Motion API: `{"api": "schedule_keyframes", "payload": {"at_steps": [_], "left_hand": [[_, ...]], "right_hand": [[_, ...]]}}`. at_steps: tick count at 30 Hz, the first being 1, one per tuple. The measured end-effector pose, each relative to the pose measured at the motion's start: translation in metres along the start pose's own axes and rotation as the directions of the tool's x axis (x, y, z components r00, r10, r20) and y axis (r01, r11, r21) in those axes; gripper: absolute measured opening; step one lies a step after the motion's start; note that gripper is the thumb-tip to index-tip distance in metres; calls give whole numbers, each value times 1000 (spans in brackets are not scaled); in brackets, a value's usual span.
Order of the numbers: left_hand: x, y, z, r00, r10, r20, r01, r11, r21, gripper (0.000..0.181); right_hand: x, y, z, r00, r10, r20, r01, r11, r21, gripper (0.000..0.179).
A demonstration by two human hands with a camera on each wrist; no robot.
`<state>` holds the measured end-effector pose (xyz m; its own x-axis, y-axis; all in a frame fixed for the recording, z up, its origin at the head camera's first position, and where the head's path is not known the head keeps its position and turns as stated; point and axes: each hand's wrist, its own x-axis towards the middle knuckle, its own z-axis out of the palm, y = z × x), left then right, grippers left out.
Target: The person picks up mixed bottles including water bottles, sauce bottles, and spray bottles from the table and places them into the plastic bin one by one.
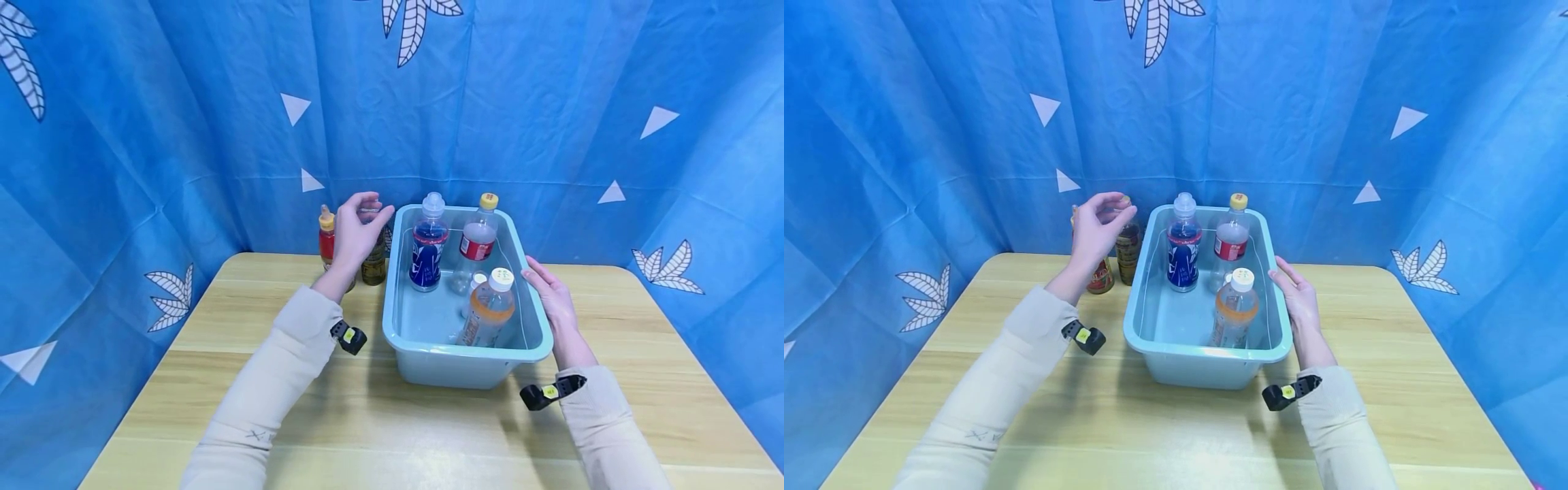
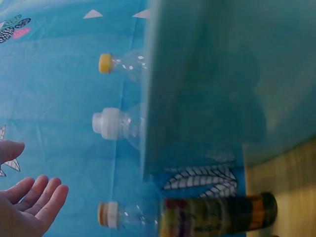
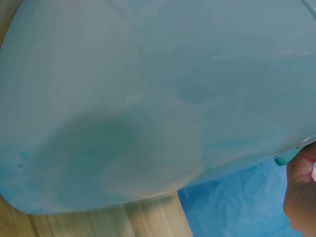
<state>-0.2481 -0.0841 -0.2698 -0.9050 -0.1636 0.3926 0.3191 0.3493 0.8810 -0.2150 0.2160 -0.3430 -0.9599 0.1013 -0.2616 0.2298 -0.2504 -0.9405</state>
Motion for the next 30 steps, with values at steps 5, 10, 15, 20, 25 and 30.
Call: {"api": "schedule_keyframes", "payload": {"at_steps": [5,10,15,20,25,30], "left_hand": [[-2,-13,-11,999,24,-49,-24,1000,10,33],[-1,-25,-22,995,25,-92,-21,999,42,29],[-1,-35,-31,993,12,-119,-7,999,42,27],[0,-46,-38,986,9,-169,3,998,68,26],[1,-55,-44,977,-7,-211,26,996,88,28],[6,-64,-48,971,-32,-238,59,992,109,31]], "right_hand": [[-2,-1,1,1000,-3,-2,3,1000,-13,59],[-1,0,0,1000,-6,-2,6,1000,-8,59],[0,0,0,1000,10,-5,-10,1000,-6,59],[1,0,0,1000,5,-4,-5,1000,-18,58],[0,0,1,1000,5,-4,-5,1000,-25,58],[-1,0,1,1000,-1,-5,0,1000,-29,58]]}}
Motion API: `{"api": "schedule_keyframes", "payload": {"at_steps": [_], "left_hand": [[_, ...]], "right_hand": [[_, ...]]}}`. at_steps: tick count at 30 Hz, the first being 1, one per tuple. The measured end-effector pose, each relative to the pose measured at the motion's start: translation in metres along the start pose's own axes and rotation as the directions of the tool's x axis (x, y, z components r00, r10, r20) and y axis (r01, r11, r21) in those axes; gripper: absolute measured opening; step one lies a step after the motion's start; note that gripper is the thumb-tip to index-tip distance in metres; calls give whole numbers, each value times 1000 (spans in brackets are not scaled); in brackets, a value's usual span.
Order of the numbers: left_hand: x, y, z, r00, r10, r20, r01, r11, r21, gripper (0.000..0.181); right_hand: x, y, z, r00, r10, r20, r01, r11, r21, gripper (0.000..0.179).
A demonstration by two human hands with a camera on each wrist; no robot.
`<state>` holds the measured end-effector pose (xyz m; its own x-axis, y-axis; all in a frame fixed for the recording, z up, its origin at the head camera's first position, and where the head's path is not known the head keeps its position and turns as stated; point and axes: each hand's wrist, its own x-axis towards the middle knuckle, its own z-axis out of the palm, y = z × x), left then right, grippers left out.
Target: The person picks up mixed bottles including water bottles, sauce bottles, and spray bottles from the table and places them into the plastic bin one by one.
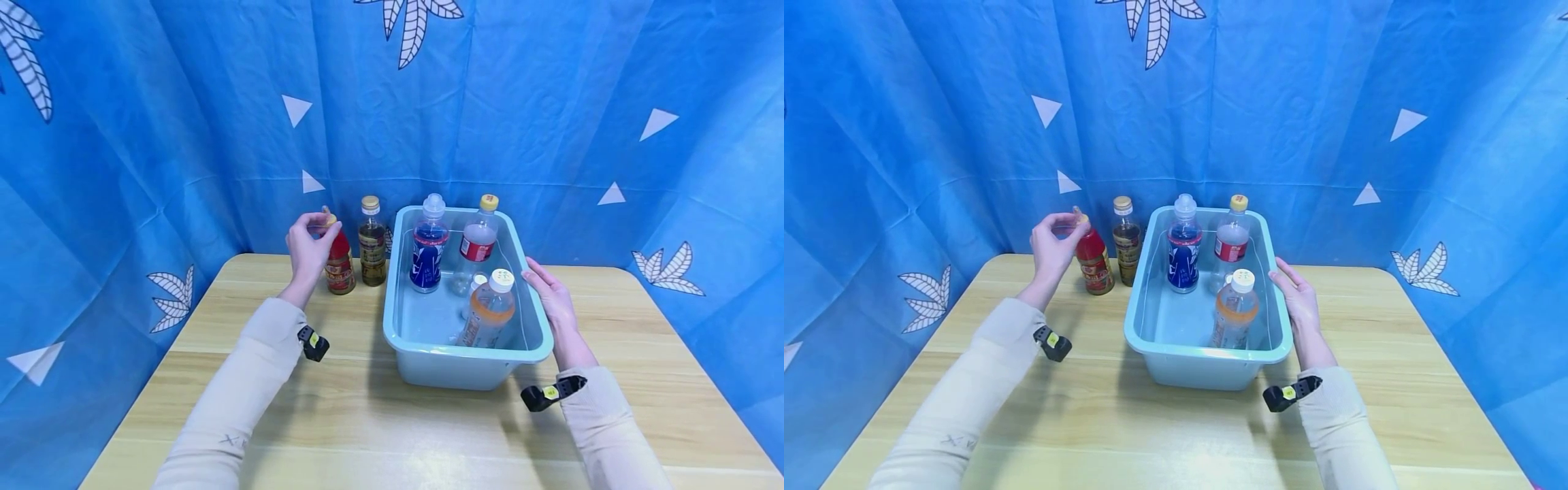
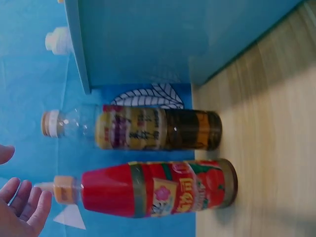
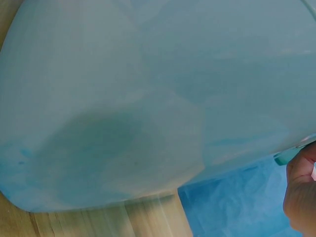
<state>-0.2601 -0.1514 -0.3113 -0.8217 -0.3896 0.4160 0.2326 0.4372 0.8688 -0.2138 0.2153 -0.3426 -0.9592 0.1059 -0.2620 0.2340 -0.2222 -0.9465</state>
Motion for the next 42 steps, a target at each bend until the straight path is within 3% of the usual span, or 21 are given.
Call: {"api": "schedule_keyframes", "payload": {"at_steps": [13,25,42], "left_hand": [[17,-27,1,997,-75,-31,77,996,40,45],[24,-36,9,994,-107,-16,108,991,79,51],[27,-47,18,987,-158,-39,159,987,20,50]], "right_hand": [[1,1,-2,1000,9,8,-9,1000,19,59],[0,0,-1,1000,8,1,-8,1000,2,59],[2,2,-2,1000,5,0,-5,1000,24,58]]}}
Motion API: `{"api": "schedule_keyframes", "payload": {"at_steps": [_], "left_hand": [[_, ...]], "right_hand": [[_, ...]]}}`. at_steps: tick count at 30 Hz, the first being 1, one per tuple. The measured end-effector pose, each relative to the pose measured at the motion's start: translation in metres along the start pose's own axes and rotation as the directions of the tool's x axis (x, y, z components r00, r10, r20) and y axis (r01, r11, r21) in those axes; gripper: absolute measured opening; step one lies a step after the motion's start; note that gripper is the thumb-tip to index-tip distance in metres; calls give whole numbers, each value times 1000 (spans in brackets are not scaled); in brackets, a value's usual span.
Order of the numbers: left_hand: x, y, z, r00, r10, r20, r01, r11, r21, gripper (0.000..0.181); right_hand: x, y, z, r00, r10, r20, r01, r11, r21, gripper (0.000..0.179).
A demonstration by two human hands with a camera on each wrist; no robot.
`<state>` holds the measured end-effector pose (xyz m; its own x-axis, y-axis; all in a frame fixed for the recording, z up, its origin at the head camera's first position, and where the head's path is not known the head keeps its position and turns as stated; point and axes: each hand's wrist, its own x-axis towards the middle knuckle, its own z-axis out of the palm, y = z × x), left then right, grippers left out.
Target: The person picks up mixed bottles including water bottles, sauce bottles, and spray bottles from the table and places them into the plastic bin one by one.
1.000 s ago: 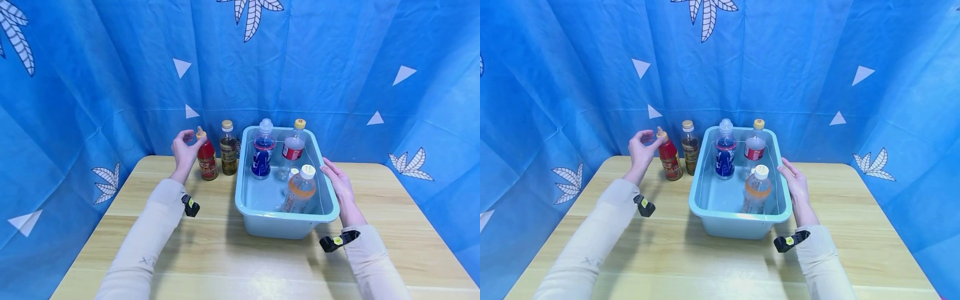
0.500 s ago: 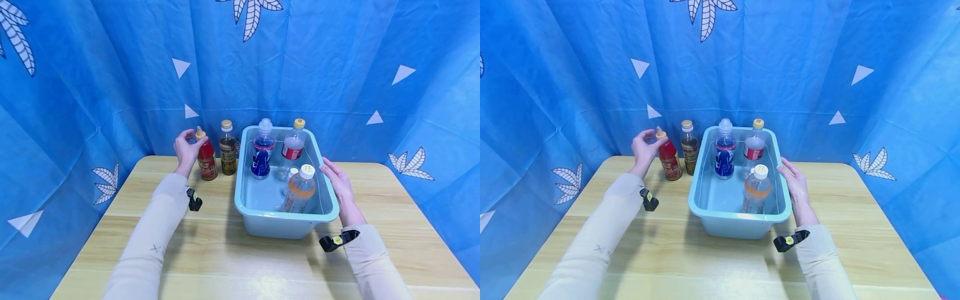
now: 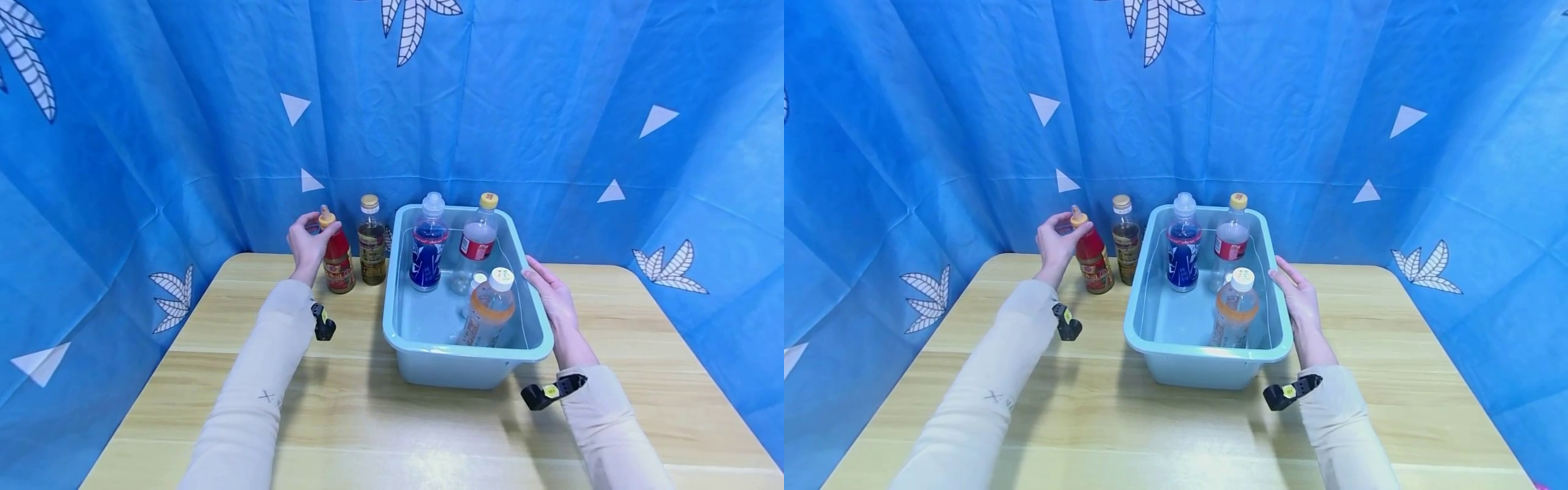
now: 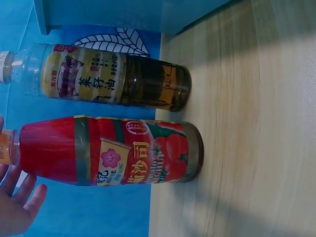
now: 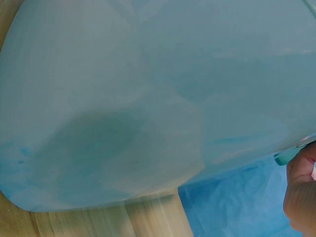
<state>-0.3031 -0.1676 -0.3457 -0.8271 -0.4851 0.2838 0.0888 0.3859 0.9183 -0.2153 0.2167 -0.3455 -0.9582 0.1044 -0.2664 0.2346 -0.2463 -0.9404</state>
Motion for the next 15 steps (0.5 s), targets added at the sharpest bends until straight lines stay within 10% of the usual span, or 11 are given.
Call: {"api": "schedule_keyframes", "payload": {"at_steps": [15], "left_hand": [[1,-2,2,1000,-24,8,24,1000,-2,47]], "right_hand": [[12,8,-7,1000,-9,13,9,1000,-12,58]]}}
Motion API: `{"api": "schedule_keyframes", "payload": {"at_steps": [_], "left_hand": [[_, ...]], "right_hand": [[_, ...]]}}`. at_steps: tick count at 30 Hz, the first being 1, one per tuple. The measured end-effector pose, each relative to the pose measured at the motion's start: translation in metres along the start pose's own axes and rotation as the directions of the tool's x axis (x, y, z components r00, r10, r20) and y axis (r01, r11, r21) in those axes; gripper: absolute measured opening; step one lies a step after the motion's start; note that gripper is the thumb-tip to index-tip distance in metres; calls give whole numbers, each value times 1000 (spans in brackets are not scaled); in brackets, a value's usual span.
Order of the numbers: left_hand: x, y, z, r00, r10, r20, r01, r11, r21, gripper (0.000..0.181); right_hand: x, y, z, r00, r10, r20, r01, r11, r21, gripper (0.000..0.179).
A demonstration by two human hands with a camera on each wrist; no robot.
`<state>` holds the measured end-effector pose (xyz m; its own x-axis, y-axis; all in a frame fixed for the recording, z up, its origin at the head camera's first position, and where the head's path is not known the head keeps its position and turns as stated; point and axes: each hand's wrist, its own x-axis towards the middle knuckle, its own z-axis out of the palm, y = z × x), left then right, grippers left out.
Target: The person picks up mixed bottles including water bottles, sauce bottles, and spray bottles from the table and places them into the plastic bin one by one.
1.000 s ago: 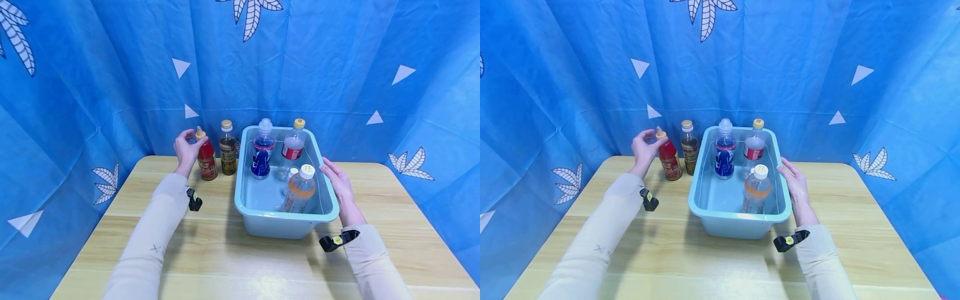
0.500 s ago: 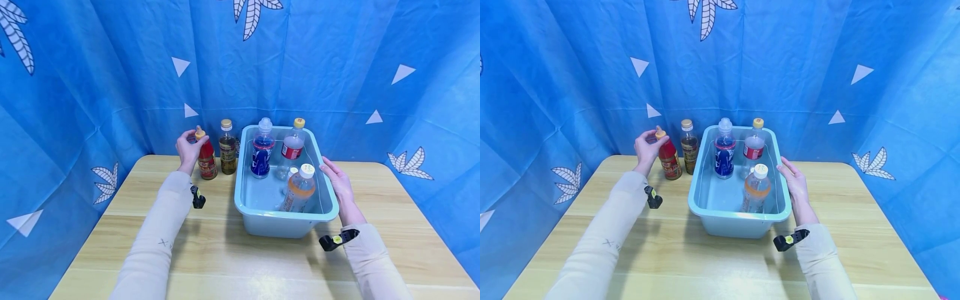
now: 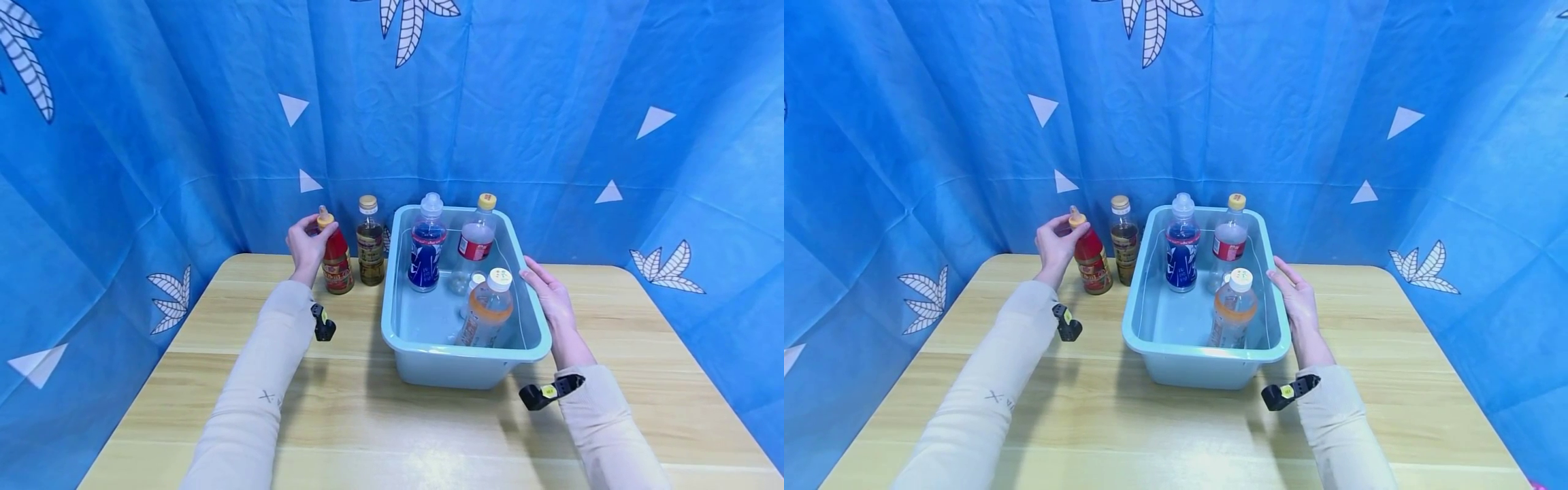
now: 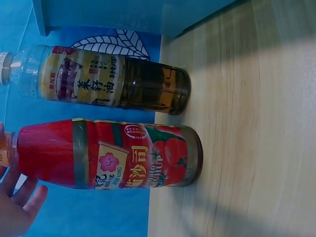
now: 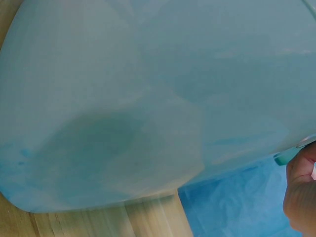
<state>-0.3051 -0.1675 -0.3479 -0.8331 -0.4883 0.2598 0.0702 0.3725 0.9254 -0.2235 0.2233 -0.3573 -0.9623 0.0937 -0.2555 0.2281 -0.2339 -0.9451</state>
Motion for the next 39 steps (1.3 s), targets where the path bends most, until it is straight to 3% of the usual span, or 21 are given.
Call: {"api": "schedule_keyframes", "payload": {"at_steps": [5,11,18,22,31,39], "left_hand": [[0,0,1,1000,-6,-13,6,1000,-13,44],[-1,2,1,998,-57,-21,56,998,-31,43],[-1,10,-2,997,-68,-47,67,997,-22,44],[-2,16,-5,996,-76,-45,75,997,-30,43],[-6,27,-17,1000,-26,-15,26,999,-30,47],[-18,45,-24,999,8,46,-8,1000,0,49]], "right_hand": [[3,2,-1,1000,-8,-1,8,1000,28,58],[4,3,-2,1000,-13,-1,13,1000,10,57],[-7,-5,5,1000,6,-3,-6,1000,-20,58],[-4,-3,3,1000,3,-3,-3,1000,11,58],[-8,-7,5,1000,-6,-1,6,1000,-11,58],[-10,-6,6,1000,-22,13,21,999,36,58]]}}
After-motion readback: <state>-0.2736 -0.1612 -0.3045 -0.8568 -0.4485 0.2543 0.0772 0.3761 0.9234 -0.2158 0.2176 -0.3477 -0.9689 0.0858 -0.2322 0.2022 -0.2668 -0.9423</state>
